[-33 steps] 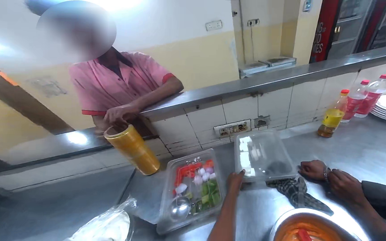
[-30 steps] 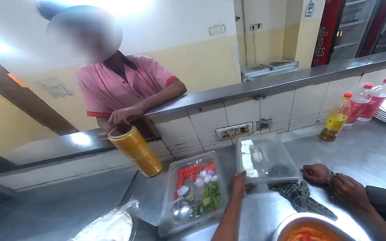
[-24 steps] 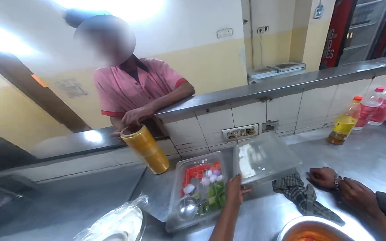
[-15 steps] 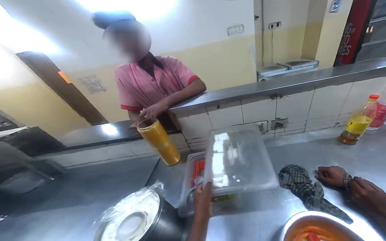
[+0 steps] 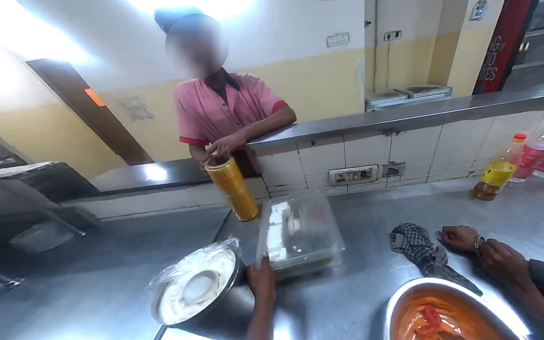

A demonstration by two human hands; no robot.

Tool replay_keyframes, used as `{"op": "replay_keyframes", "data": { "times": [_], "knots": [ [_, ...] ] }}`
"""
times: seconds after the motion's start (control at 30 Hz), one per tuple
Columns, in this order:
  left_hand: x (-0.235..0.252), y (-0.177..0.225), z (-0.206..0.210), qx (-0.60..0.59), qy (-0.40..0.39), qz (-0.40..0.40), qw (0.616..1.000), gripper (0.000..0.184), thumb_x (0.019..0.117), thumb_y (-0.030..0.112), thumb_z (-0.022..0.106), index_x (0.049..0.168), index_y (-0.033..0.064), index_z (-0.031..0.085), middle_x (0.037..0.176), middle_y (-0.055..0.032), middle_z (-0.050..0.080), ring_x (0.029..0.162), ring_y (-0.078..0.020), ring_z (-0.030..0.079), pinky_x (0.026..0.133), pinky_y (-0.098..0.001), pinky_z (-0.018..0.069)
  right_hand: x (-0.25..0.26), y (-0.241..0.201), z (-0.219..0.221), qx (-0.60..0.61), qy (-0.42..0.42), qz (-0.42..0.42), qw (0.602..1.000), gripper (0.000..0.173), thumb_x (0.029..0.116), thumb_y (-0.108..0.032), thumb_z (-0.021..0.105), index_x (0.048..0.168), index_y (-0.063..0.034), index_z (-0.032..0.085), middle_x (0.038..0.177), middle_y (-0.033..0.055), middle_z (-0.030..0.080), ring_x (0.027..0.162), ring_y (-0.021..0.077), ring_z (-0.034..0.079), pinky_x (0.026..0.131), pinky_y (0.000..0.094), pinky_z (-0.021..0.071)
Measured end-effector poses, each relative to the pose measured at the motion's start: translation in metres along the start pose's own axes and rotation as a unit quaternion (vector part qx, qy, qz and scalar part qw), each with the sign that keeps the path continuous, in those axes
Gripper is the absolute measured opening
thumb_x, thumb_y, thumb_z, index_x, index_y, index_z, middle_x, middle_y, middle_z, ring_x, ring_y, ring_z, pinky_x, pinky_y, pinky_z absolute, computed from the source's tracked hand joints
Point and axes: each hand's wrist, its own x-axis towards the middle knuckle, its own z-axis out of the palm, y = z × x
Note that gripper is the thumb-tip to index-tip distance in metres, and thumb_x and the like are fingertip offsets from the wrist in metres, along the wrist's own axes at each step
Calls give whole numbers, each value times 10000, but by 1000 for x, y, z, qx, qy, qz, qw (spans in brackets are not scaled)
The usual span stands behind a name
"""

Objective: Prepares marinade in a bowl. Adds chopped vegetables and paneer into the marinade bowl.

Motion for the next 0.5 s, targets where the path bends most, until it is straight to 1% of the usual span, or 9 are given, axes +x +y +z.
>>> {"op": "replay_keyframes", "data": {
  "times": [0.03, 0.07, 0.13, 0.17, 0.2, 0.27, 0.33, 0.43, 0.5],
  "knots": [
    [-9, -3, 4, -5, 25, 17, 1000, 585, 1062, 296, 560, 1444, -114, 389, 1356, -348, 517, 1172, -414, 591, 973, -531, 507, 22, 46, 21, 25, 76, -159, 984, 242, 851, 124, 666, 1076, 215, 655, 1070, 399, 659, 938, 505, 677, 802, 547, 570],
    [-25, -6, 8, -33, 48, 30, 998, 620, 1056, 270, 572, 1482, -113, 335, 1428, -351, 461, 1272, -415, 526, 1055, -522, 446, 42, 77, 34, 50, 82, -231, 968, 226, 829, 102, 689, 1031, 202, 668, 988, 390, 664, 858, 498, 681, 735, 556, 580],
    [-63, -15, 20, -125, 76, 23, 989, 703, 1026, 200, 625, 1536, -97, 242, 1509, -349, 370, 1358, -408, 439, 1115, -505, 384, 27, 81, 58, 106, 64, -119, 985, 269, 930, 16, 640, 1170, 134, 671, 1150, 327, 664, 1055, 411, 651, 936, 537, 510],
    [-79, -19, 28, -158, 65, -2, 985, 703, 1023, 193, 629, 1537, -94, 244, 1512, -349, 362, 1355, -412, 433, 1103, -520, 392, 20, 79, 69, 134, 70, -75, 986, 287, 963, -31, 606, 1210, 104, 665, 1189, 291, 662, 1091, 356, 641, 974, 511, 491],
    [-90, -21, 36, -181, 22, -42, 982, 671, 1046, 235, 586, 1525, -94, 252, 1507, -352, 351, 1326, -429, 432, 1058, -560, 407, 16, 80, 76, 145, 86, -63, 984, 275, 970, -64, 595, 1189, 77, 681, 1151, 249, 684, 1039, 298, 654, 935, 474, 510],
    [-88, -22, 49, -223, -72, -136, 963, 681, 1077, 417, 480, 1528, -49, 275, 1564, -302, 324, 1393, -431, 414, 1065, -582, 427, 12, 76, 74, 148, 68, -46, 986, 273, 995, -75, 581, 1211, 63, 674, 1170, 233, 677, 1040, 273, 647, 929, 449, 513],
    [-71, -19, 59, -252, -78, -193, 945, 755, 1036, 496, 535, 1546, 4, 275, 1573, -259, 335, 1401, -411, 414, 1069, -570, 439, 8, 63, 68, 136, 49, -24, 989, 267, 1002, -53, 576, 1227, 54, 672, 1191, 223, 672, 1055, 252, 637, 930, 419, 506],
    [-61, -18, 63, -239, -71, -213, 945, 714, 1040, 450, 553, 1528, -9, 306, 1534, -277, 367, 1343, -416, 447, 1045, -564, 440, 13, 79, 73, 121, 50, -38, 991, 258, 991, -74, 580, 1203, 34, 679, 1143, 198, 680, 1008, 243, 638, 901, 432, 512],
    [-60, -19, 61, -226, -80, -202, 950, 636, 1056, 423, 525, 1490, -16, 372, 1470, -281, 429, 1244, -408, 511, 972, -550, 479, 18, 87, 72, 112, 57, -67, 990, 265, 993, -94, 599, 1189, 60, 687, 1130, 252, 694, 1035, 334, 670, 949, 532, 515]
  ]
}}
